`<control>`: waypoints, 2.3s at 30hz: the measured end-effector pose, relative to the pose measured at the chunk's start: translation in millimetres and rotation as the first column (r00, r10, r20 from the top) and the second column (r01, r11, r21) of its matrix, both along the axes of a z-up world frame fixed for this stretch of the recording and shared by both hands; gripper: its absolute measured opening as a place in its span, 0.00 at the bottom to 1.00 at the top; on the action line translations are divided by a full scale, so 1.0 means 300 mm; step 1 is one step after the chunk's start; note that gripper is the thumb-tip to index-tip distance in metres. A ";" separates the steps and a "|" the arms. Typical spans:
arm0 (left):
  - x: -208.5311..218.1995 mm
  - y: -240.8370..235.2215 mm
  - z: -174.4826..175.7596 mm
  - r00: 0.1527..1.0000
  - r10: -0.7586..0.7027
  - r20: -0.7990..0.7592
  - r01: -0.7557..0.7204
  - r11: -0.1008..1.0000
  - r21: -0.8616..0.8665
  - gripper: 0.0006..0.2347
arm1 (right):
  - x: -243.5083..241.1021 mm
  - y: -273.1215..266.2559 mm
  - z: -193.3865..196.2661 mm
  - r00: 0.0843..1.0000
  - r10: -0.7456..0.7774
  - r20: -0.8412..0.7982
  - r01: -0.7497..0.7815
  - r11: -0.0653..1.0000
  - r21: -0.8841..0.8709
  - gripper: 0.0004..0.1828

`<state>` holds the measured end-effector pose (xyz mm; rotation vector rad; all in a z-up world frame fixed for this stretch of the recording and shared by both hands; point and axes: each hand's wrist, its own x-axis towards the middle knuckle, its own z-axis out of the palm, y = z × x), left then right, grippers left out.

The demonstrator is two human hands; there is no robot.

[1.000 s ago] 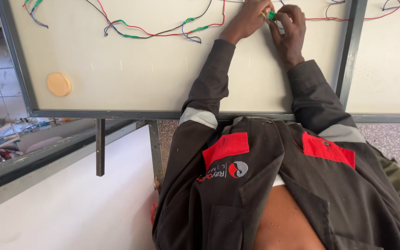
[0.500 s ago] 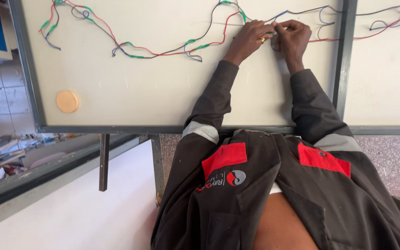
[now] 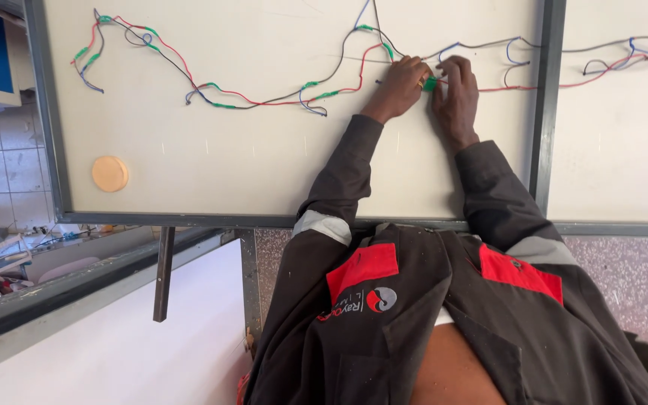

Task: Wiring and insulating electrical connections on a sign board using a utility knife and electrical tape

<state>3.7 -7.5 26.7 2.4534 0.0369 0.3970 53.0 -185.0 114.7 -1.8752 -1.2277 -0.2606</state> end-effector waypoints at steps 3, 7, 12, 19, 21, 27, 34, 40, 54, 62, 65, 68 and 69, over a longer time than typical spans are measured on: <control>-0.036 -0.015 0.068 1.000 0.017 -0.025 -0.020 0.992 -0.125 0.09 | 0.018 -0.023 -0.087 0.996 -0.022 0.086 0.025 0.999 -0.029 0.21; -0.040 -0.014 0.124 0.997 0.007 0.072 0.006 0.982 -0.186 0.10 | -0.019 -0.021 -0.003 0.999 -0.016 -0.051 0.022 0.993 0.120 0.06; -0.061 -0.005 0.175 0.999 -0.033 0.039 0.038 0.989 -0.142 0.10 | 0.010 -0.007 0.012 0.741 -0.142 -0.656 0.242 0.968 0.064 0.16; -0.046 0.023 0.136 0.997 -0.049 0.065 0.052 0.998 -0.034 0.21 | 0.132 0.031 0.032 0.506 -0.303 -0.808 0.090 0.950 -0.300 0.09; -0.002 0.051 0.026 0.962 -0.174 0.210 0.152 0.982 0.115 0.19 | 0.167 0.039 -0.064 0.575 -0.331 -0.748 0.179 0.943 -0.279 0.05; -0.045 0.010 0.066 0.993 -0.092 -0.071 0.096 0.994 0.055 0.12 | 0.003 -0.071 -0.023 0.908 -0.029 -0.418 0.077 0.992 0.098 0.08; -0.021 0.015 0.034 0.997 -0.076 -0.034 0.077 0.997 0.025 0.13 | -0.005 -0.051 -0.011 0.998 0.016 -0.068 -0.023 0.995 -0.099 0.30; -0.054 0.001 0.077 0.998 -0.059 -0.009 0.059 0.998 0.024 0.12 | 0.014 -0.081 -0.109 0.989 0.025 -0.148 -0.027 1.000 -0.013 0.04; -0.070 0.027 0.151 0.994 -0.102 0.041 0.103 0.995 -0.010 0.08 | 0.023 0.006 -0.032 0.827 -0.253 -0.501 0.189 0.966 -0.177 0.15; -0.107 0.010 0.260 0.999 -0.036 0.004 0.036 0.990 -0.134 0.02 | 0.039 -0.011 -0.177 0.989 -0.108 -0.104 0.095 0.987 -0.129 0.19; -0.096 0.021 0.268 0.994 -0.092 0.057 0.100 0.983 -0.157 0.04 | 0.046 -0.012 -0.195 0.991 -0.125 -0.048 0.118 0.985 -0.128 0.22; -0.066 0.025 0.232 0.969 -0.180 0.170 0.192 0.980 -0.059 0.03 | 0.066 -0.025 -0.217 0.983 -0.142 -0.114 0.129 0.984 -0.120 0.23; -0.058 0.026 0.228 0.973 -0.153 0.171 0.166 0.984 -0.062 0.02 | 0.078 -0.027 -0.231 0.980 -0.123 -0.154 0.105 0.987 -0.120 0.22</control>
